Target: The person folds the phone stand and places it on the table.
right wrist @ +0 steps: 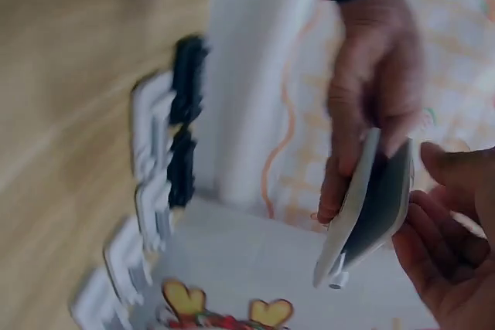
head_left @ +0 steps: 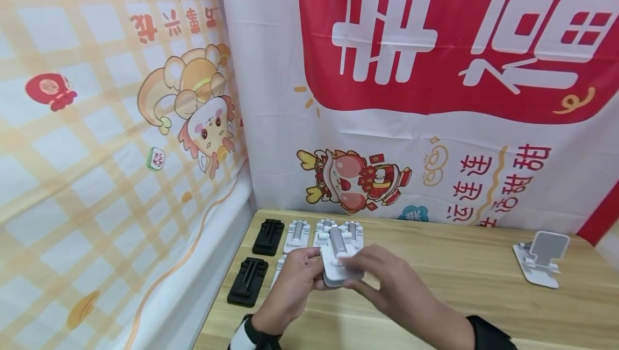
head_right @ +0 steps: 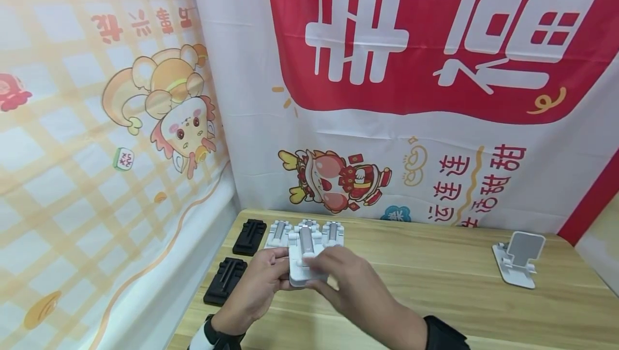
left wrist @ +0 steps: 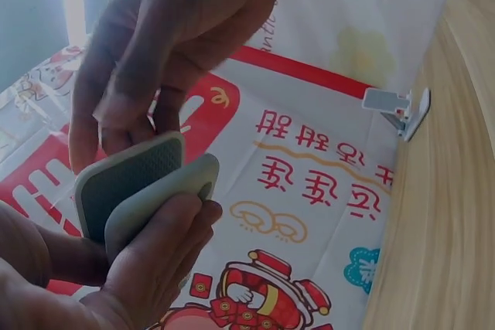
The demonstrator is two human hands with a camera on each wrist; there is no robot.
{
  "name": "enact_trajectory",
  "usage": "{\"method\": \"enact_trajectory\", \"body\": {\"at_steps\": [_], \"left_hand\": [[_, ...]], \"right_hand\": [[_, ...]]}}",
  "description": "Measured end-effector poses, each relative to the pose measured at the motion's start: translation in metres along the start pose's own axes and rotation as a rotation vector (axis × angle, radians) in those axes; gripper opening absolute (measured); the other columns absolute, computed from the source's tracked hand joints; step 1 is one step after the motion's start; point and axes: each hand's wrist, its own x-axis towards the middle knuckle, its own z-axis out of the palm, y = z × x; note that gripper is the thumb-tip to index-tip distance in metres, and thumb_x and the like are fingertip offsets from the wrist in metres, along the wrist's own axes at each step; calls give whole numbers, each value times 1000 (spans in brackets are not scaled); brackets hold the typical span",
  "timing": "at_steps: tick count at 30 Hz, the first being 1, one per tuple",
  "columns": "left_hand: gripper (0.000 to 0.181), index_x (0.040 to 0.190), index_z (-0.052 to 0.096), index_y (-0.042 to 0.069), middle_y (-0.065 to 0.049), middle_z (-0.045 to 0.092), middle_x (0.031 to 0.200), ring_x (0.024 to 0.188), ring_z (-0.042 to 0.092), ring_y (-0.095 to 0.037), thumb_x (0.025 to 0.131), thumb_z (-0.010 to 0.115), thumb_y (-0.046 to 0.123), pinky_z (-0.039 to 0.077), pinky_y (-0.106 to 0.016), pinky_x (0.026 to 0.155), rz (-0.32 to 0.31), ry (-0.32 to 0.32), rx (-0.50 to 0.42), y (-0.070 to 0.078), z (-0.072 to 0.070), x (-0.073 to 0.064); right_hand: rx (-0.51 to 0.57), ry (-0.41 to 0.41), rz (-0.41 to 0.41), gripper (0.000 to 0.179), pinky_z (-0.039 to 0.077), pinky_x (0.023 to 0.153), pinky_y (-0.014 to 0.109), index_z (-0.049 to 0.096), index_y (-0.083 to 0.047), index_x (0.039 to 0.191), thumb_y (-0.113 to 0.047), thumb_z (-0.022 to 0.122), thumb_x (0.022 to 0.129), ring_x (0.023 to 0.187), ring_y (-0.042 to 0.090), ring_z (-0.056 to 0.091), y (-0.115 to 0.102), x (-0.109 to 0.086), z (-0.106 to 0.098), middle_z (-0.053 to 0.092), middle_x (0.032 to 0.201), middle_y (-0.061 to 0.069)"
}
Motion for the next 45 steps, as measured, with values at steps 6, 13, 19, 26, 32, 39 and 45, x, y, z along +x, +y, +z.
{"method": "enact_trajectory", "body": {"at_steps": [6, 13, 19, 26, 32, 39, 45], "left_hand": [[40, 133, 50, -8, -17, 70, 112, 93, 71, -23, 97, 51, 10, 59, -32, 75, -17, -39, -33, 5, 5, -5], [38, 131, 52, -9, -16, 72, 107, 89, 71, -21, 97, 50, 9, 60, -30, 70, 9, -79, 13, 3, 15, -9], [38, 132, 51, -10, -18, 71, 110, 92, 70, -23, 99, 47, 8, 60, -32, 73, 6, -122, -14, -1, 17, -8], [44, 136, 41, -16, -28, 62, 121, 105, 65, -33, 104, 30, 13, 56, -42, 85, -9, -240, -186, -1, 12, -9], [50, 131, 51, -8, -21, 69, 111, 96, 69, -28, 100, 50, 31, 58, -39, 80, -31, -175, -100, 1, 17, -7], [45, 131, 53, -6, -14, 71, 110, 93, 70, -23, 94, 60, 18, 60, -33, 74, -46, -129, 15, -3, 20, -6], [50, 133, 50, -4, -12, 74, 99, 84, 72, -21, 91, 63, 20, 60, -32, 70, -42, -62, 130, -8, 23, -3]], "right_hand": [[534, -127, 710, 59, 55, 84, 32, 51, -3, 129, -38, 69, 85, 95, 17, 59, 13, 15, -12, 60, 111, 8], [985, -322, 949, 65, 52, 92, 39, 39, 11, 138, -33, 58, 95, 100, 22, 59, 29, 11, -19, 56, 122, 18], [993, -316, 937, 64, 53, 90, 41, 39, 12, 138, -30, 60, 94, 99, 22, 59, 34, 8, -18, 56, 121, 18], [995, -319, 937, 62, 53, 91, 41, 40, 12, 136, -29, 60, 94, 99, 22, 59, 37, 5, -18, 56, 119, 18], [1002, -315, 937, 61, 53, 90, 41, 41, 12, 135, -28, 61, 93, 99, 22, 60, 39, 3, -18, 57, 117, 17], [1021, -313, 926, 50, 57, 81, 36, 44, 11, 124, -19, 65, 90, 90, 20, 62, 39, 0, -15, 59, 105, 14], [1026, -326, 925, 45, 58, 79, 36, 43, 12, 122, -13, 64, 91, 86, 18, 64, 43, -7, -10, 59, 100, 12]]}}
